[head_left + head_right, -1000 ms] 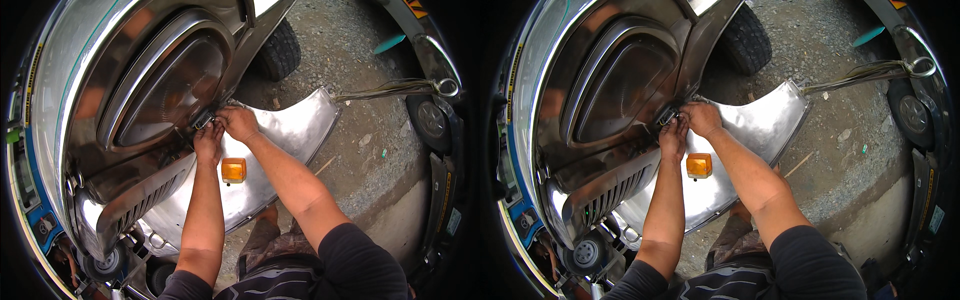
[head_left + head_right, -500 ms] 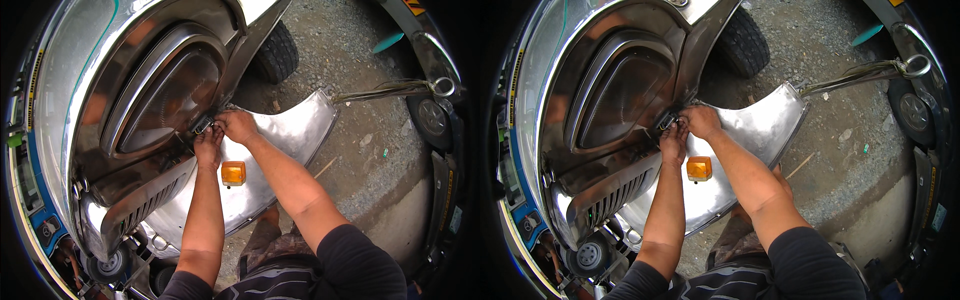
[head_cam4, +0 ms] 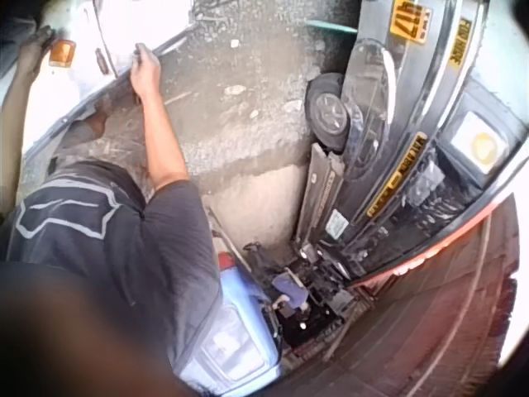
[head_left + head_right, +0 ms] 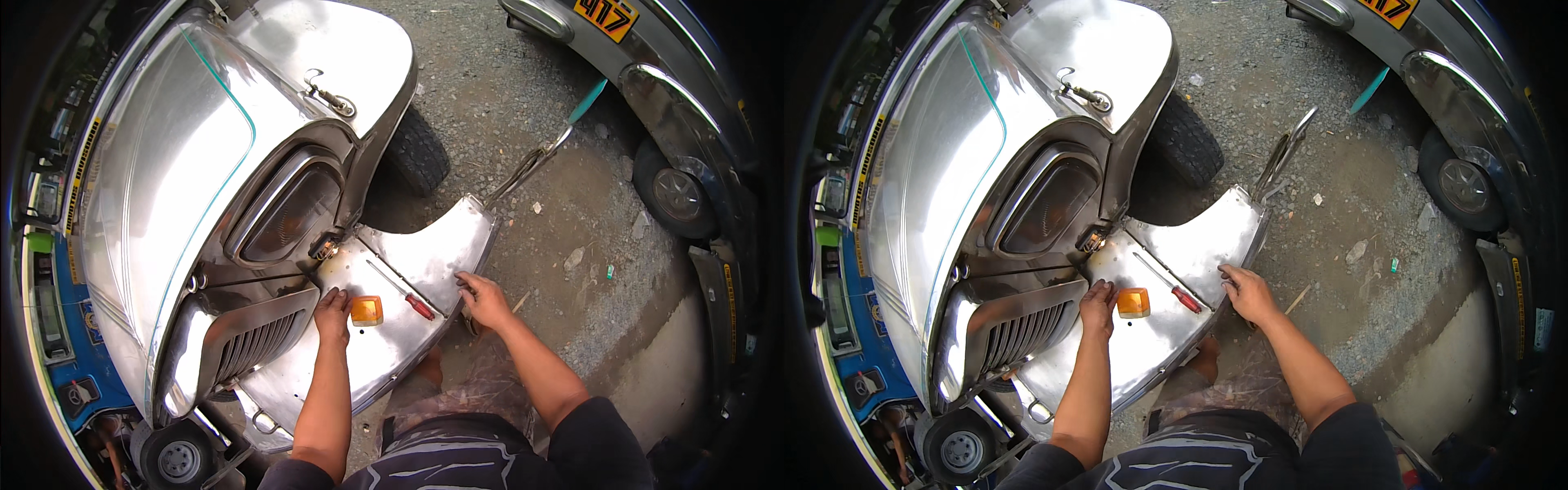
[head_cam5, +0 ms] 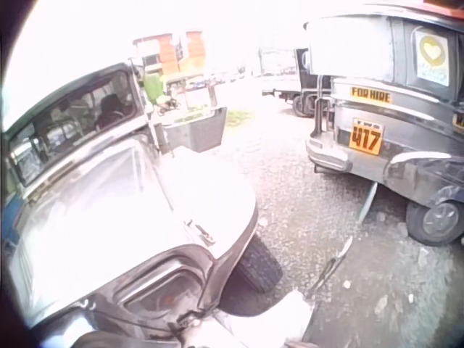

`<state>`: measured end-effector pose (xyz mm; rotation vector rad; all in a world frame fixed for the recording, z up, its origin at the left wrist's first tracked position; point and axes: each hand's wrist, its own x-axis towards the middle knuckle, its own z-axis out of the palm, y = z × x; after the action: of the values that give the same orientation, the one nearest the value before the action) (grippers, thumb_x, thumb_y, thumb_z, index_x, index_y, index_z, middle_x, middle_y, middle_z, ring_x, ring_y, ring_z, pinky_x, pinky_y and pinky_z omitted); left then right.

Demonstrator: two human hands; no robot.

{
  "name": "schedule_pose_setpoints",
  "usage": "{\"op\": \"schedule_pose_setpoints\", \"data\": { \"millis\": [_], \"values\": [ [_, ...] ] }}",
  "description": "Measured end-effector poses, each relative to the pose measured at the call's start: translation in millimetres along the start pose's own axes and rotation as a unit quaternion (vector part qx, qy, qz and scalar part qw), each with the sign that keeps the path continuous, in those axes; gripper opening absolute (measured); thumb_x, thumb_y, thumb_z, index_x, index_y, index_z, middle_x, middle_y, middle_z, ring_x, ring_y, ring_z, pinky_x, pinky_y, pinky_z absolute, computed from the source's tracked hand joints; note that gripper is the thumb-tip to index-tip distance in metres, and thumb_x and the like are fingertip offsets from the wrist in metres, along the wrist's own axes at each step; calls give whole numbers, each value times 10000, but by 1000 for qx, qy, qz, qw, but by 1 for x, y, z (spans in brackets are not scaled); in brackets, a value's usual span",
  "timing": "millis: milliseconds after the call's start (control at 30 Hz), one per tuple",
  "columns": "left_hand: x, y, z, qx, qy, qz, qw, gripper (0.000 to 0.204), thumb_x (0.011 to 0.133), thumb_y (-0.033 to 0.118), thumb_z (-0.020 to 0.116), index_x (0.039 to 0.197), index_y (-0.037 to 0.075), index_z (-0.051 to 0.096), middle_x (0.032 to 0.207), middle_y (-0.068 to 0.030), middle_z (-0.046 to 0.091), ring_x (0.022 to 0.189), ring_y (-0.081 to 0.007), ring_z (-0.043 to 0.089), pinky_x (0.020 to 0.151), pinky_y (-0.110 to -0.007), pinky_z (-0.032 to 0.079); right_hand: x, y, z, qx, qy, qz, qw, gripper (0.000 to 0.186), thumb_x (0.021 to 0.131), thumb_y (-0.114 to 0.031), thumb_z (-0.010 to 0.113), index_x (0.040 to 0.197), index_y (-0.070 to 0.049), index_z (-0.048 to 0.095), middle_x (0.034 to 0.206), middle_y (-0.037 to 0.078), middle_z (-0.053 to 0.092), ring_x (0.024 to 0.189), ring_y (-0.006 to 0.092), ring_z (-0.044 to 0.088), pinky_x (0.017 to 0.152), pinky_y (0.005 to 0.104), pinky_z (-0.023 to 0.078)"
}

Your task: The person uses a screwdriver to remove and reinstall a turn signal lens on the front of a silver tricycle. They then move to the driver's area, remove the steering wheel, and later reattach it. The person also handles a spray can and pliers during the process.

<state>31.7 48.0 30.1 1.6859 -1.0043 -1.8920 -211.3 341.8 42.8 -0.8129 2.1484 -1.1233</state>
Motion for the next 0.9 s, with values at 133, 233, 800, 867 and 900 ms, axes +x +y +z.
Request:
{"op": "schedule_pose_setpoints", "data": {
  "millis": [133,233,800,867,900],
  "values": [
    [-54,-21,-29,82,15,55,995,533,1022,82,757,1467,-142,568,1218,-190,754,1041,-245,762,951,-344,641,-111,85,-81,-103,60,145,982,443,970,-22,712,1413,-37,687,1271,212,756,1104,387,759,951,448,605],
    [-91,-46,-55,223,29,93,970,567,969,124,796,1452,-109,612,1234,-202,784,1099,-242,766,960,-346,616,-179,149,-120,-122,26,297,947,478,970,-45,726,1441,6,666,1169,232,797,1101,367,776,930,441,610],
    [-404,-297,-139,418,26,-237,877,740,923,381,859,1525,19,625,1393,-233,738,1293,-361,719,1105,-422,558,11,41,-65,-297,-278,-14,914,452,1001,-283,741,1350,-1,688,1291,276,737,1222,444,700,1037,528,562],
    [-416,-312,-159,400,38,-251,880,742,923,404,857,1516,19,633,1388,-240,738,1295,-360,718,1108,-419,555,16,10,-10,-254,-271,-31,928,439,997,-303,744,1302,9,695,1247,285,743,1210,444,705,1036,535,562],
    [-420,-318,-170,401,41,-248,881,739,926,405,854,1515,16,634,1386,-243,737,1296,-358,718,1108,-419,555,16,-2,16,-243,-254,-36,935,452,996,-321,746,1292,15,690,1230,291,744,1202,449,707,1034,536,563]
  ]
}}
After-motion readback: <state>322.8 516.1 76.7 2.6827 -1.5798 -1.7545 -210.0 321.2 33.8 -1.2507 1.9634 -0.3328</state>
